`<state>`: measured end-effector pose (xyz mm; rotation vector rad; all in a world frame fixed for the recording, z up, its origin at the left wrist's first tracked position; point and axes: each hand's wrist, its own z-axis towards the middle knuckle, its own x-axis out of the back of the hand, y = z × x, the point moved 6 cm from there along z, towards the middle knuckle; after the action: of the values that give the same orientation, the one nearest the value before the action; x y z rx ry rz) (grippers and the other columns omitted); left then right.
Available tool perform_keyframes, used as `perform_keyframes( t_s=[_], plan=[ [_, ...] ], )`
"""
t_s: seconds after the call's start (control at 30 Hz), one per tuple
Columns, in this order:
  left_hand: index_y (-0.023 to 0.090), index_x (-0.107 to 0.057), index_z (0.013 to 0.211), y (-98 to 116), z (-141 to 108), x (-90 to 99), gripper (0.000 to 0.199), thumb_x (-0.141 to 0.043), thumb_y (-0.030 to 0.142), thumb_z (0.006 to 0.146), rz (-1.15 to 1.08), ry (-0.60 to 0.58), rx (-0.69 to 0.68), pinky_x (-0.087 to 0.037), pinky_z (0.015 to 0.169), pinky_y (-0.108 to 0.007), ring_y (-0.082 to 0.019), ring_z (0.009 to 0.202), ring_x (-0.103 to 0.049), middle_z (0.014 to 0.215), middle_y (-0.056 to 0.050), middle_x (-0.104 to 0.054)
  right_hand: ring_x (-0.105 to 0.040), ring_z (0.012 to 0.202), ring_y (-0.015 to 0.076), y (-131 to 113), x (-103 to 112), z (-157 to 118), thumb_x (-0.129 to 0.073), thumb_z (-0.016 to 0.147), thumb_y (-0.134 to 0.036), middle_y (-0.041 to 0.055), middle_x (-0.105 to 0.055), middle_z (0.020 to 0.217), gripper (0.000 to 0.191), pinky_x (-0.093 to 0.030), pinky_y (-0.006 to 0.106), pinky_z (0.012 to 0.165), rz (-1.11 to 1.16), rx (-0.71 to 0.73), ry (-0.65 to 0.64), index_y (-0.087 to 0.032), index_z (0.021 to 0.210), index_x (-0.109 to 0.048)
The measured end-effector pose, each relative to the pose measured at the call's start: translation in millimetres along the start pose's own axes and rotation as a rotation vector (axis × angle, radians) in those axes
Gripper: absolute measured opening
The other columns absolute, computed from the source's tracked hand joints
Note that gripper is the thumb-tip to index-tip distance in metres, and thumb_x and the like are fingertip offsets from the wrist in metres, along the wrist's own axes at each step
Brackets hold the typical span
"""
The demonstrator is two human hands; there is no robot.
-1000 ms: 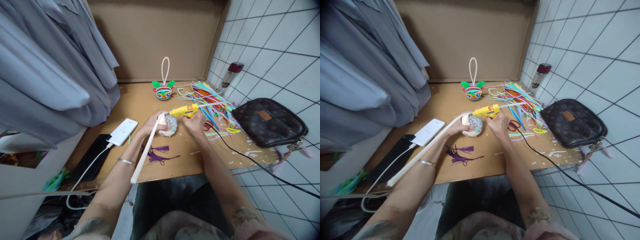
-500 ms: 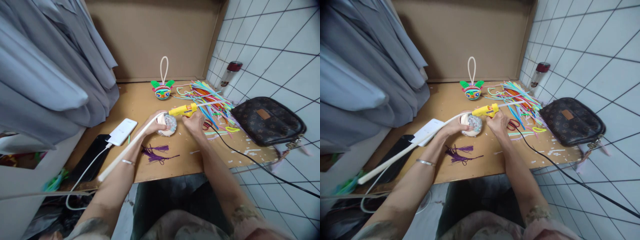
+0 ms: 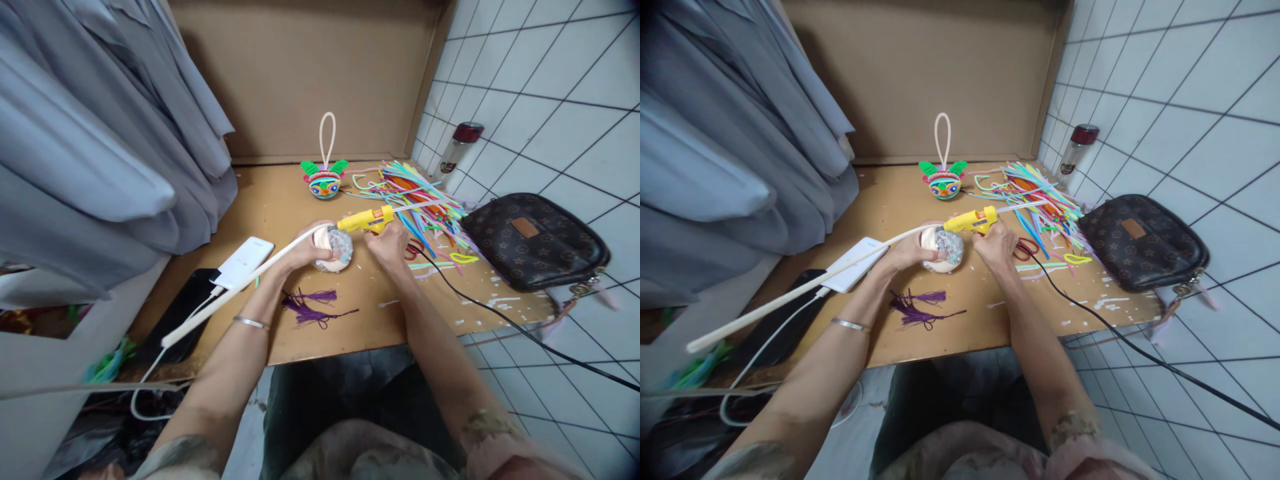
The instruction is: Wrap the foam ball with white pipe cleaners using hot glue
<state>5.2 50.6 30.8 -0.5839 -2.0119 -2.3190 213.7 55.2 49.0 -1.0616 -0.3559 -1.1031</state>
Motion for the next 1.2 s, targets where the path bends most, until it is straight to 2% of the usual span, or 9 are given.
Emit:
perform_keyframes(
  t_s=[0.2, 0.33, 0.63, 0.87, 1.1, 1.2],
  plan=[
    [0.014, -0.059, 0.126, -2, 3, -0.9, 0.085, -0.085, 0.033, 0.047, -0.030, -0.016, -0.007, -0.054, 0.089, -0.034, -0.022, 0.097, -0.063, 0.110, -0.007, -0.067, -0.073, 0.086, 0.0323, -1, 1, 1, -0.062, 0.072, -0.032, 0.0130, -0.077, 0.088, 0.031, -0.052, 0.038, 0.075, -0.015, -0.021, -0.050, -0.015, 0.095, -0.072],
    [0.015, -0.059, 0.126, 0, 1, -1.0, 0.083, -0.084, 0.034, 0.049, -0.019, -0.015, -0.011, -0.053, 0.089, -0.033, -0.021, 0.097, -0.063, 0.111, -0.006, -0.066, -0.073, 0.087, 0.0323, -2, 3, 1, -0.062, 0.071, -0.032, 0.0134, -0.077, 0.088, 0.029, -0.053, 0.037, 0.074, -0.017, -0.025, -0.032, -0.016, 0.093, -0.072],
    [0.016, -0.060, 0.125, -1, 1, -0.8, 0.079, -0.084, 0.031, 0.051, -0.007, -0.017, -0.013, -0.054, 0.085, -0.032, -0.020, 0.095, -0.062, 0.112, -0.007, -0.066, -0.074, 0.089, 0.0339, 0, 2, 1, -0.064, 0.071, -0.032, 0.0147, -0.078, 0.092, 0.034, -0.055, 0.039, 0.077, 0.013, -0.047, -0.049, -0.016, 0.100, -0.073],
    [0.015, -0.058, 0.128, -3, 2, -0.8, 0.081, -0.085, 0.031, 0.053, -0.024, -0.016, -0.021, -0.055, 0.087, -0.034, -0.021, 0.096, -0.064, 0.111, -0.007, -0.068, -0.073, 0.084, 0.0321, 1, 3, 2, -0.064, 0.069, -0.033, 0.0140, -0.077, 0.085, 0.025, -0.055, 0.039, 0.074, 0.020, -0.048, -0.049, -0.016, 0.086, -0.072],
    [0.015, -0.061, 0.123, -2, 2, 2.6, 0.076, -0.085, 0.031, 0.053, 0.020, 0.050, -0.028, -0.056, 0.092, -0.038, -0.024, 0.103, -0.065, 0.113, -0.009, -0.068, -0.071, 0.080, 0.0298, 7, -1, 5, -0.064, 0.071, -0.033, 0.0118, -0.074, 0.080, 0.017, -0.054, 0.038, 0.075, 0.122, -0.097, -0.061, -0.018, 0.078, -0.068],
    [0.015, -0.060, 0.125, -3, 2, 3.5, 0.076, -0.085, 0.032, 0.054, 0.005, 0.083, -0.006, -0.057, 0.092, -0.039, -0.025, 0.102, -0.066, 0.111, -0.009, -0.069, -0.070, 0.084, 0.0286, 15, 1, 9, -0.063, 0.075, -0.034, 0.0115, -0.074, 0.086, 0.018, -0.053, 0.038, 0.079, 0.219, -0.146, -0.038, -0.019, 0.084, -0.066]
  ],
)
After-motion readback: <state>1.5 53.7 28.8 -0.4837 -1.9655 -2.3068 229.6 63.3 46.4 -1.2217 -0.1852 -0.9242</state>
